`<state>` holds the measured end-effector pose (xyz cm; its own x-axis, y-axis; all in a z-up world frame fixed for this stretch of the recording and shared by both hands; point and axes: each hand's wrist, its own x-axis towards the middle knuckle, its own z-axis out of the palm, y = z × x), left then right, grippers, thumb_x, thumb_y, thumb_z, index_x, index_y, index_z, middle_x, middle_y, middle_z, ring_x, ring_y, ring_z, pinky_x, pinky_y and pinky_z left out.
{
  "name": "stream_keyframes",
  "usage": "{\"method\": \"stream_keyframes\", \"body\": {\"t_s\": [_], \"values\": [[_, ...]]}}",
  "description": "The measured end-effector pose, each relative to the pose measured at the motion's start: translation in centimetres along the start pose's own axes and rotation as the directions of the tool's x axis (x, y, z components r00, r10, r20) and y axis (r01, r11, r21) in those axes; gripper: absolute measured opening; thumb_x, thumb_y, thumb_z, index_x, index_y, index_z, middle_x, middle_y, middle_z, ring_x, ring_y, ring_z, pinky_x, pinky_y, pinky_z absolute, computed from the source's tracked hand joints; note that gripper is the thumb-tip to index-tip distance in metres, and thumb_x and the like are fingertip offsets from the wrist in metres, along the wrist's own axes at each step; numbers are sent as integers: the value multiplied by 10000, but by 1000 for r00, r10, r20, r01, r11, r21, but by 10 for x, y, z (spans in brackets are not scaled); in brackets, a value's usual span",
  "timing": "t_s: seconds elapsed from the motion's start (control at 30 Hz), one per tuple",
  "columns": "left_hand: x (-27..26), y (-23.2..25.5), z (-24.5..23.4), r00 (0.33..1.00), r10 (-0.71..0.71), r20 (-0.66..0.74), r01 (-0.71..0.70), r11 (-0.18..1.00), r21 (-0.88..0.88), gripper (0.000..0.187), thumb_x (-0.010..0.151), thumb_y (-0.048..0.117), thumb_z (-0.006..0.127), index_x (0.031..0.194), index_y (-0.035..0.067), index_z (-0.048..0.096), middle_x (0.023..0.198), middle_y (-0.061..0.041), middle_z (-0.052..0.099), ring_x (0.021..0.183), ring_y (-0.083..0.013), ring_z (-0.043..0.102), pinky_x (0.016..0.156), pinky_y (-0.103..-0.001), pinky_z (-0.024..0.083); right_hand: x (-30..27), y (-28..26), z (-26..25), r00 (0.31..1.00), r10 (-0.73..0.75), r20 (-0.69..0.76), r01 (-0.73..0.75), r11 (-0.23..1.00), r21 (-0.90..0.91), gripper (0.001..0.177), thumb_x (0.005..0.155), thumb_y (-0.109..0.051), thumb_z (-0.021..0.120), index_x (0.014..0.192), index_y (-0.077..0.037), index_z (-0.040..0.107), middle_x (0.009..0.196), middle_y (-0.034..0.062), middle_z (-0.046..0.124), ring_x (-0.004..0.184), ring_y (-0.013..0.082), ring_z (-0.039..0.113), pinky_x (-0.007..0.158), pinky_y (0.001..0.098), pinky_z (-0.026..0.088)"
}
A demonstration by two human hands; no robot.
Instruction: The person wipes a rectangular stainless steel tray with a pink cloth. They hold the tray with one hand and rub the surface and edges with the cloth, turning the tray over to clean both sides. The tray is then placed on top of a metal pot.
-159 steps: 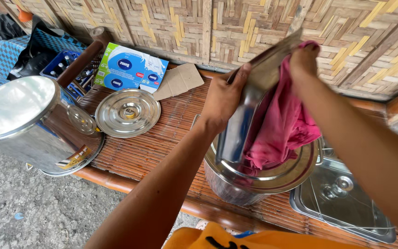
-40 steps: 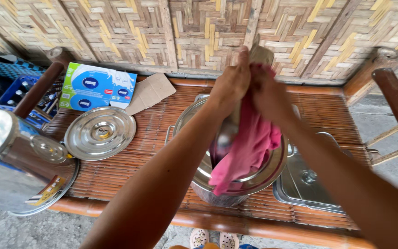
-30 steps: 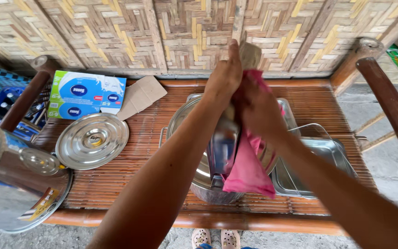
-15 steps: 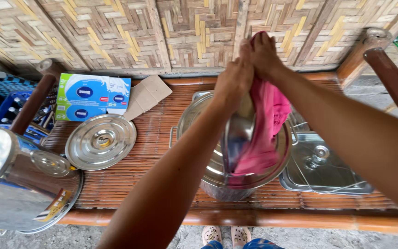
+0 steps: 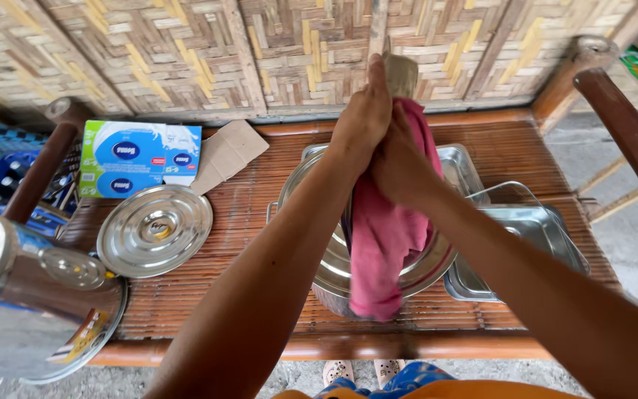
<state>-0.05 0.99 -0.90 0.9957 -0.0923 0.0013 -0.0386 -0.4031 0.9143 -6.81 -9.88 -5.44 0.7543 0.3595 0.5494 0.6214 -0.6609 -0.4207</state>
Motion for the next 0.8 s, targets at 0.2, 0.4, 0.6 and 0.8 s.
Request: {"method": "stream_keyframes", "body": {"t_s": [0.2, 0.4, 0.6, 0.8], "values": [[-3, -5, 9, 973, 228, -37, -204, 923, 327, 834, 1044, 559, 92, 1751, 150, 256, 1364, -345, 620, 1219, -579, 577, 1044, -577, 434, 101, 109, 6, 990, -98, 103, 126, 943, -307, 477, 1018, -256, 550, 1418, 2, 515, 1487, 260, 496, 1454, 447, 340, 1221, 574, 187], [-16, 14, 2, 977, -206, -52, 195, 967, -166, 1034, 995, 747, 165, 1470, -126, 452, 1477, -373, 462, 1451, -483, 380, 1201, -471, 311, 42, 37, -9, 984, -171, -52, 160, 972, -171, 643, 880, -187, 641, 1429, 104, 475, 1418, 329, 468, 1362, 508, 352, 1175, 614, 174], [-30, 17, -5, 987, -162, 5, 155, 938, -311, 1002, 930, 746, 190, 1501, -52, 392, 1522, -292, 453, 1449, -414, 405, 1184, -454, 304, -39, -32, -7, 994, -87, -71, 93, 992, 86, 489, 968, -81, 520, 1441, 40, 511, 1544, 272, 458, 1532, 484, 281, 1300, 541, 113], [-36, 16, 9, 978, 208, -11, -191, 916, 353, 734, 999, 519, 79, 1592, 125, 255, 1399, -315, 539, 1207, -569, 534, 1071, -555, 394, 79, 60, -13, 991, 137, 14, -134, 983, -126, 443, 1049, -254, 525, 1373, 47, 503, 1481, 296, 469, 1395, 481, 362, 1207, 529, 292]]}}
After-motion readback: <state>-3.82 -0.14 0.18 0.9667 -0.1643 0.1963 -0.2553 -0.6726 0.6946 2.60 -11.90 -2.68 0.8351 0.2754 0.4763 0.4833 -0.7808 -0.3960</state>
